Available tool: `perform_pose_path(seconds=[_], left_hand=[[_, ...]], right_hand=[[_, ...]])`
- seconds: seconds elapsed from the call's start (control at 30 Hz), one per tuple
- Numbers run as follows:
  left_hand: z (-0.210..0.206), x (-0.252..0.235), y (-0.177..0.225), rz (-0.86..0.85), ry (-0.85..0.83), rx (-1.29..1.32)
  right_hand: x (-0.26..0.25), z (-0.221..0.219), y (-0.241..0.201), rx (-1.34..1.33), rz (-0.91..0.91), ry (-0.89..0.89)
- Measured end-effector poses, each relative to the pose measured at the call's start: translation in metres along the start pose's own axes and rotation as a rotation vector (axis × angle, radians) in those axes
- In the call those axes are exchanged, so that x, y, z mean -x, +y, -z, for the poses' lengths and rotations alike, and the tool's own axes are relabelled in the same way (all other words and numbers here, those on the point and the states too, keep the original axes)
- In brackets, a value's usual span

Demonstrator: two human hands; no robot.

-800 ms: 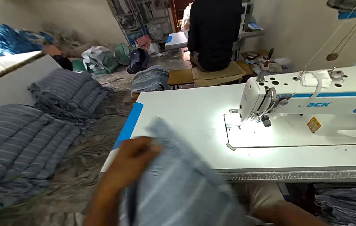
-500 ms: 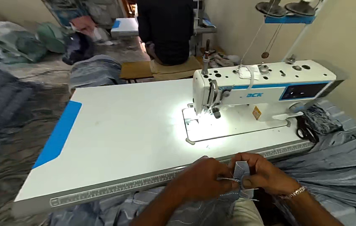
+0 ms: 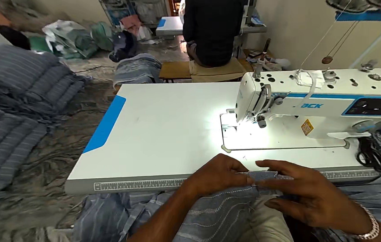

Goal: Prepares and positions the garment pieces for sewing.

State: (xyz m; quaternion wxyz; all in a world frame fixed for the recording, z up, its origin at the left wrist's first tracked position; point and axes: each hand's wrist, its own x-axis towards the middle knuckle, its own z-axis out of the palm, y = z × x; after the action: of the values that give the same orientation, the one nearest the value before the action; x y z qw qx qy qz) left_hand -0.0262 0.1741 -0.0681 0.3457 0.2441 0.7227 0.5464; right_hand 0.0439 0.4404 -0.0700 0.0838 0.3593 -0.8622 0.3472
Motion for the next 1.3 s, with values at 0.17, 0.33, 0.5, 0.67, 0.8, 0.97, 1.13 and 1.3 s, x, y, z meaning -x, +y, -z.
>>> perform_pose_path(seconds=[0.17, 0.33, 0.5, 0.67, 0.8, 0.97, 1.13, 1.3], left_hand=[[-0.014, 0.004, 0.013, -0.047, 0.137, -0.344], [-0.018, 0.016, 0.015, 0.005, 0.271, -0.579], [-0.008, 0.023, 0.008, -0.03, 0.284, -0.55], [-0.015, 0.033, 0.009, 0.055, 0.645, -0.769], [-0.022, 0.035, 0.014, 0.238, 0.527, -0.751], [-0.016, 0.044, 0.003, 0.207, 0.531, -0.413], [0.011, 0.059, -0.008, 0.102, 0.458, -0.314], [0.01, 0.073, -0.004, -0.08, 0.286, -0.371]], right_hand=[[-0.008, -0.012, 0.007, -0.37, -0.395, 0.023], [-0.024, -0.024, 0.007, -0.397, -0.439, 0.044], [-0.036, -0.034, 0.004, -0.39, -0.425, 0.052], [-0.042, -0.048, 0.001, -0.161, -0.309, 0.203], [-0.048, -0.071, -0.001, 0.234, -0.155, 0.263], [-0.055, -0.117, -0.019, 0.399, -0.167, 0.221], [-0.061, -0.096, -0.025, -0.074, -0.183, -0.079], [-0.1, -0.025, -0.018, 0.139, 0.113, -0.223]])
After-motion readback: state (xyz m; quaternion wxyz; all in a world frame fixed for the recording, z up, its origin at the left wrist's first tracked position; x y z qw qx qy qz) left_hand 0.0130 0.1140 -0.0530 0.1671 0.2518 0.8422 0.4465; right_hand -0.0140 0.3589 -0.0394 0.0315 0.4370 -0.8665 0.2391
